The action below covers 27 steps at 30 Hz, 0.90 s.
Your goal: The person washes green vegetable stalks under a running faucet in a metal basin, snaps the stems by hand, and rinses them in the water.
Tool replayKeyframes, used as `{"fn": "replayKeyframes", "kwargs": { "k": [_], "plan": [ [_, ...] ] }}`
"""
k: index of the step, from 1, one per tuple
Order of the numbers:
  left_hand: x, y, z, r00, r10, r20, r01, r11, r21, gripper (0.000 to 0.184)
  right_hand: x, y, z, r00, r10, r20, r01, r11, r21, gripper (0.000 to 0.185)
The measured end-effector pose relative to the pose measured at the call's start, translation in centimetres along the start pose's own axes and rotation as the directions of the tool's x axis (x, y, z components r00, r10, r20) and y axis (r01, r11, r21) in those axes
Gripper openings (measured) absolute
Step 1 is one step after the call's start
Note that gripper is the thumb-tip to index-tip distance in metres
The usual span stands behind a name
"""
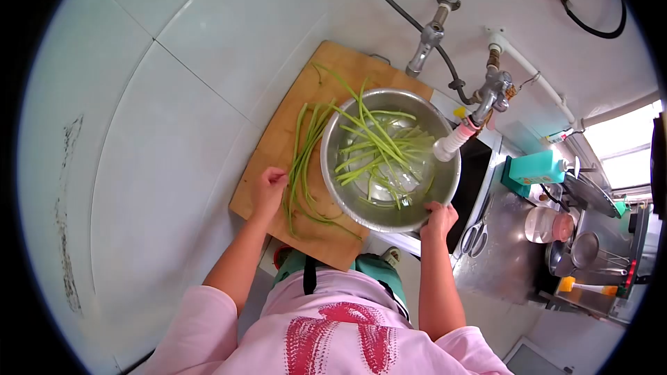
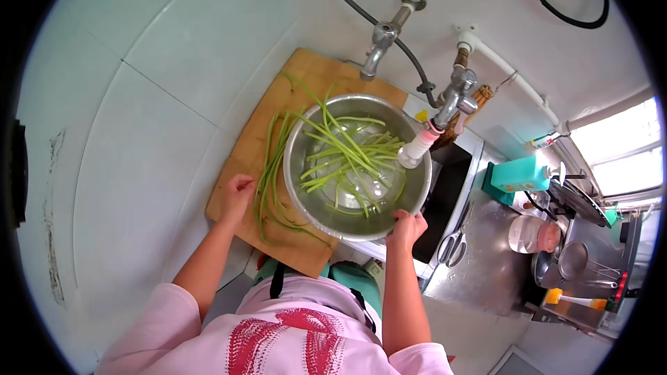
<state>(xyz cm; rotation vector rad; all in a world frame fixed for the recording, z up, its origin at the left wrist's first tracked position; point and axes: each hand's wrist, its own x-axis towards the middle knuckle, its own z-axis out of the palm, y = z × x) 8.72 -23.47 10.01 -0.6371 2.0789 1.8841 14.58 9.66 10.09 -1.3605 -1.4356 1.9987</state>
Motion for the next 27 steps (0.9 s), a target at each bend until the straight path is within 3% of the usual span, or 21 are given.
{"fn": "replayKeyframes", "kwargs": {
  "k": [1, 2, 3, 5, 7, 13, 16, 18, 25, 27],
  "plan": [
    [0.6, -0.3, -0.6, 0.989, 0.126, -0.073, -0.096, 0.942, 0.322, 0.036, 0.0, 0.0, 1.1, 1.0, 0.009, -0.021, -0.009, 1.0, -0.001, 0.02],
    [1.1, -0.8, -1.0, 0.959, 0.265, -0.099, -0.151, 0.775, 0.614, 0.038, 0.3, 0.5, 1.9, 1.0, 0.022, -0.015, -0.022, 1.0, 0.008, 0.019],
    [1.2, -1.2, -0.4, 0.962, 0.254, -0.098, -0.144, 0.78, 0.609, 0.038, 0.3, 0.5, 2.8, 1.0, 0.01, -0.025, -0.01, 1.0, 0.013, 0.018],
    [0.9, -1.6, 2.0, 0.892, 0.451, -0.009, -0.209, 0.431, 0.878, 0.05, 0.8, 1.2, 4.0, 1.0, 0.027, -0.014, -0.027, 1.0, 0.015, 0.021],
    [0.9, -1.2, 3.0, 0.922, 0.386, -0.019, -0.171, 0.452, 0.875, 0.056, 1.1, 1.7, 5.2, 0.999, 0.032, -0.021, -0.032, 0.999, -0.005, 0.02],
    [2.9, -3.0, 1.7, 0.942, 0.333, -0.044, -0.155, 0.546, 0.823, 0.042, 2.9, 2.8, 6.0, 1.0, 0.03, 0.008, -0.03, 0.999, -0.022, 0.021],
    [2.7, -2.6, 0.7, 0.95, 0.297, -0.095, -0.077, 0.517, 0.852, 0.036, 3.2, 2.3, 6.3, 0.998, 0.051, 0.041, -0.052, 0.999, 0.009, 0.023],
    [2.3, -2.3, 0.4, 0.972, 0.184, -0.147, 0.028, 0.528, 0.849, 0.034, 3.3, 1.8, 6.1, 0.992, 0.078, 0.096, -0.085, 0.994, 0.068, 0.024],
    [1.3, -3.5, -0.4, 0.916, 0.261, -0.305, 0.14, 0.504, 0.852, 0.032, 3.9, 1.1, 5.4, 0.981, 0.168, 0.094, -0.177, 0.98, 0.087, 0.027],
    [1.2, -4.0, -0.7, 0.923, 0.213, -0.322, 0.17, 0.526, 0.834, 0.029, 4.0, 1.0, 5.4, 0.981, 0.161, 0.108, -0.17, 0.982, 0.077, 0.028]
  ]
}}
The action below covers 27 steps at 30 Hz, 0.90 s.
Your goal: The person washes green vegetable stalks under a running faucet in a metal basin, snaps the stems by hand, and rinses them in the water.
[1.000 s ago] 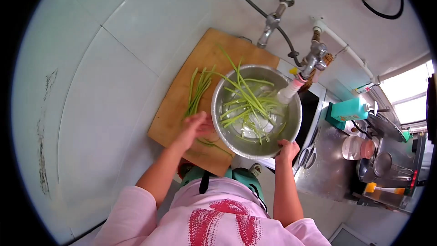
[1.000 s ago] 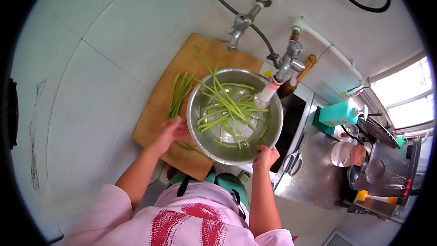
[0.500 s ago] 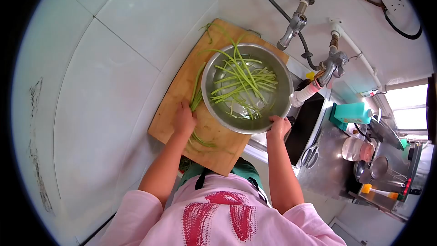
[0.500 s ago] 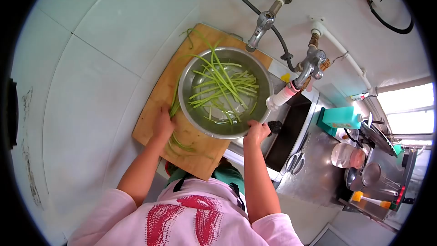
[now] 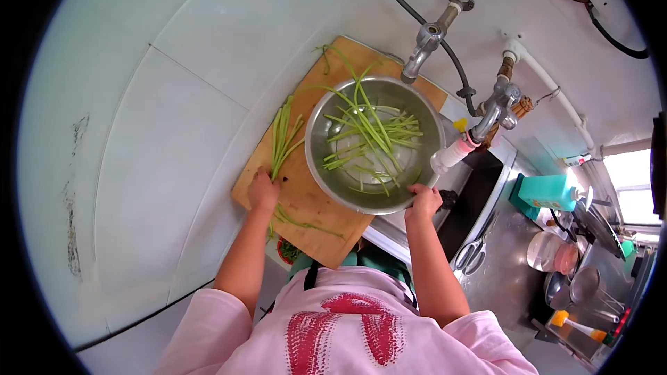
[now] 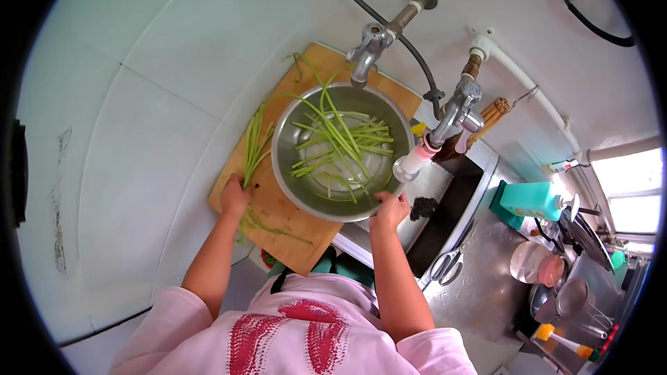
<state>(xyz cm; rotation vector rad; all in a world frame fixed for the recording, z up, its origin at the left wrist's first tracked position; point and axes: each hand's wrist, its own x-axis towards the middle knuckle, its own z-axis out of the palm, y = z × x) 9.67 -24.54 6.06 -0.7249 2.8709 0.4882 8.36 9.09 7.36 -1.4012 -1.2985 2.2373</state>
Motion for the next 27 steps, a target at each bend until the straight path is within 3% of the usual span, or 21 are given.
{"fn": "replayKeyframes", "kwargs": {
  "k": [7, 10, 14, 16, 17, 18, 19, 20, 21, 22, 23, 24, 25, 26, 27],
  "plan": [
    [-0.5, -0.2, 0.2, 0.998, -0.034, -0.051, 0.034, 0.999, 0.005, 0.027, 0.6, 0.3, -0.8, 0.988, 0.044, 0.148, -0.041, 0.999, -0.026, 0.035],
    [-0.5, -0.1, 0.0, 0.993, 0.024, -0.118, -0.028, 0.999, -0.033, 0.029, 0.3, -0.1, -1.4, 0.964, 0.095, 0.249, -0.087, 0.995, -0.041, 0.04],
    [-1.2, -0.3, -1.0, 0.997, 0.006, -0.081, -0.021, 0.981, -0.191, 0.032, 0.1, -1.2, -2.3, 0.934, 0.199, 0.297, -0.16, 0.975, -0.152, 0.042],
    [-1.5, 0.4, -1.1, 0.998, -0.007, -0.068, -0.013, 0.961, -0.277, 0.031, -1.1, -1.6, -1.7, 0.986, -0.141, 0.09, 0.163, 0.936, -0.311, 0.044],
    [-1.8, 0.7, -1.0, 0.975, 0.04, -0.22, -0.102, 0.956, -0.276, 0.027, -1.9, -2.3, -2.1, 0.953, -0.288, 0.091, 0.298, 0.848, -0.439, 0.047],
    [-1.7, 1.2, -1.1, 0.926, 0.084, -0.368, -0.189, 0.947, -0.26, 0.023, -3.1, -3.3, -1.9, 0.95, -0.303, 0.081, 0.307, 0.846, -0.436, 0.047],
    [-1.9, 2.7, -2.0, 0.926, 0.096, -0.365, -0.204, 0.941, -0.268, 0.023, -4.0, -3.9, -2.1, 0.843, -0.498, 0.203, 0.525, 0.68, -0.512, 0.044],
    [-2.4, 4.5, -2.8, 0.911, 0.194, -0.364, -0.318, 0.892, -0.322, 0.021, -4.4, -4.1, -2.2, 0.689, -0.64, 0.338, 0.697, 0.458, -0.552, 0.041],
    [-3.1, 6.4, -3.6, 0.885, 0.286, -0.368, -0.423, 0.826, -0.373, 0.019, -4.4, -3.8, -2.2, 0.644, -0.621, 0.447, 0.75, 0.395, -0.531, 0.027],
    [-3.5, 8.2, -4.0, 0.883, 0.294, -0.365, -0.43, 0.819, -0.381, 0.019, -4.1, -3.1, -1.7, 0.642, -0.555, 0.529, 0.766, 0.429, -0.48, 0.017],
    [-3.8, 10.3, -4.3, 0.84, 0.444, -0.313, -0.535, 0.771, -0.345, 0.019, -4.3, -2.8, -0.8, 0.7, -0.363, 0.615, 0.707, 0.473, -0.525, 0.015],
    [-3.9, 11.9, -4.1, 0.774, 0.581, -0.254, -0.634, 0.707, -0.315, 0.02, -4.0, -2.7, 0.4, 0.607, -0.263, 0.75, 0.783, 0.362, -0.507, 0.013],
    [-3.6, 13.2, -3.3, 0.711, 0.668, -0.219, -0.702, 0.655, -0.28, 0.022, -2.6, -1.7, 1.2, 0.588, -0.145, 0.796, 0.787, 0.331, -0.521, 0.016],
    [-3.1, 14.1, -2.0, 0.64, 0.747, -0.18, -0.765, 0.595, -0.247, 0.025, -0.9, -0.6, 2.4, 0.559, -0.293, 0.775, 0.827, 0.257, -0.5, 0.019],
    [-2.8, 14.9, -0.6, 0.635, 0.751, -0.18, -0.768, 0.59, -0.25, 0.025, 0.6, 0.4, 3.7, 0.509, -0.433, 0.744, 0.857, 0.177, -0.484, 0.022]
  ]
}}
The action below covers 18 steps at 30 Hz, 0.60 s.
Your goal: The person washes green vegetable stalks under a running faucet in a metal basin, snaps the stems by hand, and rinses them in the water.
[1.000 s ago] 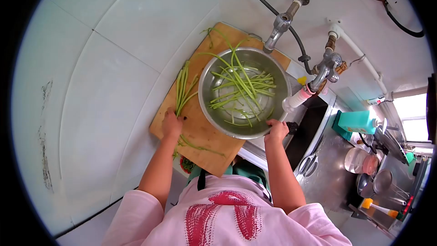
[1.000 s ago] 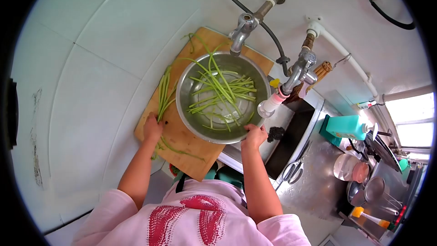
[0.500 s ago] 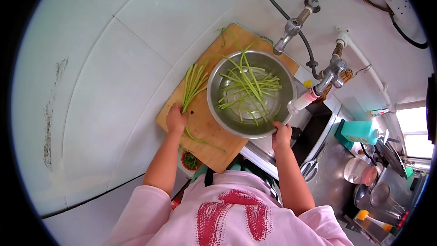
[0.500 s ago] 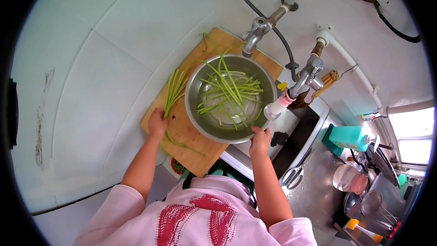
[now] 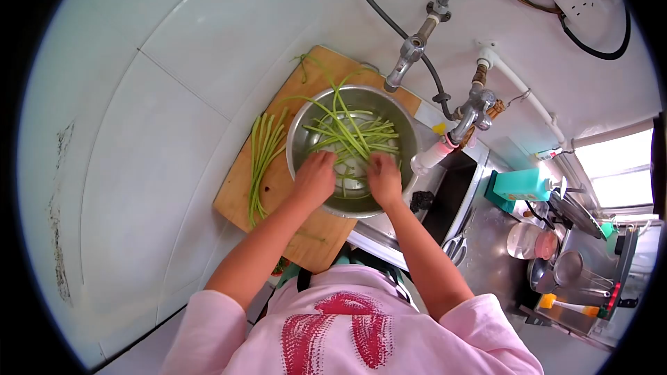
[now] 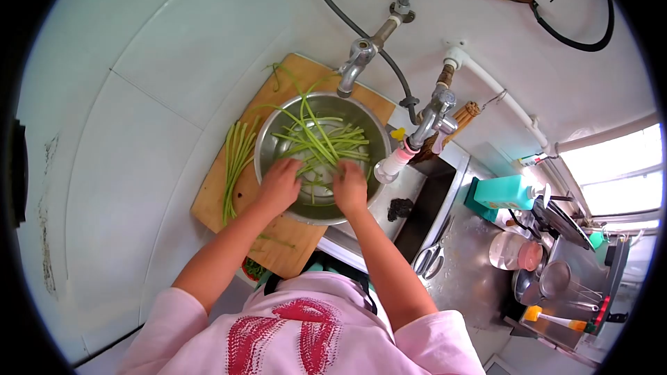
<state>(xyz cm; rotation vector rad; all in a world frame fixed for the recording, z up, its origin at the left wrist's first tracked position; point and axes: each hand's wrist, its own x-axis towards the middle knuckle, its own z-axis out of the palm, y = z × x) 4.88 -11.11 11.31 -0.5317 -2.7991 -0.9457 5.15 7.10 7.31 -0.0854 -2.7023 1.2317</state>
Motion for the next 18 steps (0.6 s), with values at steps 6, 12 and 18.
{"fn": "replayKeyframes", "kwargs": {
  "k": [6, 12, 18],
  "plan": [
    [2.0, -1.6, 4.2, 0.918, -0.195, 0.346, 0.091, 0.951, 0.296, 0.022, 3.7, 0.8, 3.3, 0.968, -0.057, 0.245, 0.09, 0.988, -0.126, 0.024],
    [2.4, -1.2, 3.5, 0.989, 0.033, 0.146, -0.035, 0.999, 0.007, 0.022, 3.7, 0.1, 2.1, 0.986, 0.029, 0.164, 0.015, 0.965, -0.261, 0.021],
    [2.9, -3.9, 3.4, 0.885, 0.133, 0.446, -0.205, 0.972, 0.115, 0.027, 3.5, 0.2, 2.6, 0.956, -0.067, 0.285, 0.174, 0.913, -0.369, 0.028]
  ]
}}
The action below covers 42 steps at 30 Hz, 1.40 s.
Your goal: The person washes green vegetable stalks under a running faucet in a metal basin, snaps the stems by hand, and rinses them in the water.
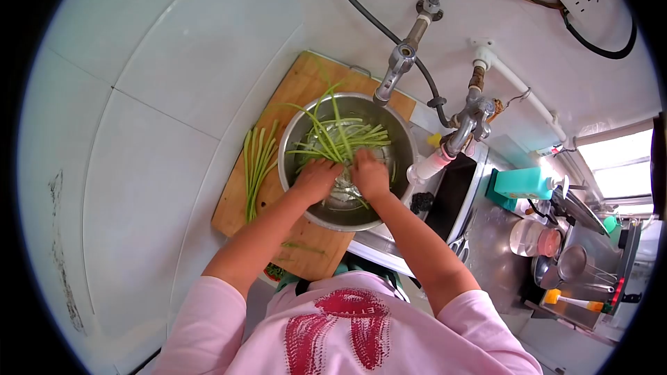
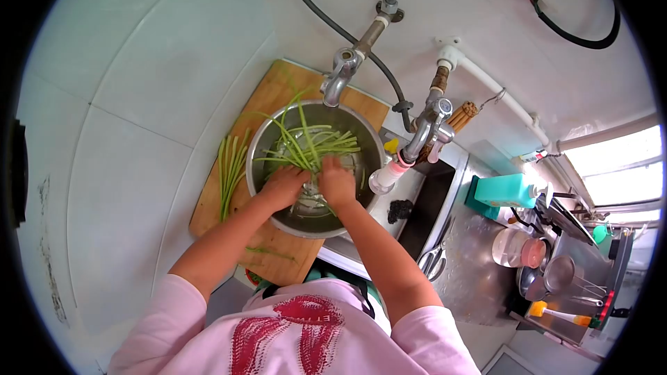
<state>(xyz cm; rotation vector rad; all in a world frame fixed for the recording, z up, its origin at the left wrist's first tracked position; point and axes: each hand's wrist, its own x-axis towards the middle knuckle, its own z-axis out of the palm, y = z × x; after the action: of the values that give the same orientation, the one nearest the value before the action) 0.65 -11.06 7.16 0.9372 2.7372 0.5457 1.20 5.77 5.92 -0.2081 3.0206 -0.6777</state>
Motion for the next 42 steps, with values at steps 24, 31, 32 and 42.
{"fn": "replayKeyframes", "kwargs": {
  "k": [24, 31, 32, 42],
  "plan": [
    [0.2, 4.4, 0.6, 0.856, -0.349, -0.382, 0.15, 0.874, -0.461, 0.013, -1.6, 1.4, 1.6, 0.835, 0.53, 0.151, -0.543, 0.744, 0.39, 0.024],
    [0.2, 3.5, 0.7, 0.905, -0.404, -0.136, 0.346, 0.883, -0.317, 0.014, -1.5, 1.2, 1.4, 0.824, 0.555, 0.118, -0.567, 0.795, 0.216, 0.021],
    [0.3, 3.4, 0.8, 0.905, -0.402, -0.137, 0.345, 0.884, -0.317, 0.014, -1.6, 2.0, 2.5, 0.859, 0.471, 0.199, -0.511, 0.805, 0.301, 0.021],
    [2.4, 2.6, 2.6, 0.843, -0.51, 0.17, 0.326, 0.234, -0.916, 0.022, -2.4, -1.1, -2.0, 0.819, 0.309, 0.484, -0.563, 0.266, 0.783, 0.017]
  ]
}}
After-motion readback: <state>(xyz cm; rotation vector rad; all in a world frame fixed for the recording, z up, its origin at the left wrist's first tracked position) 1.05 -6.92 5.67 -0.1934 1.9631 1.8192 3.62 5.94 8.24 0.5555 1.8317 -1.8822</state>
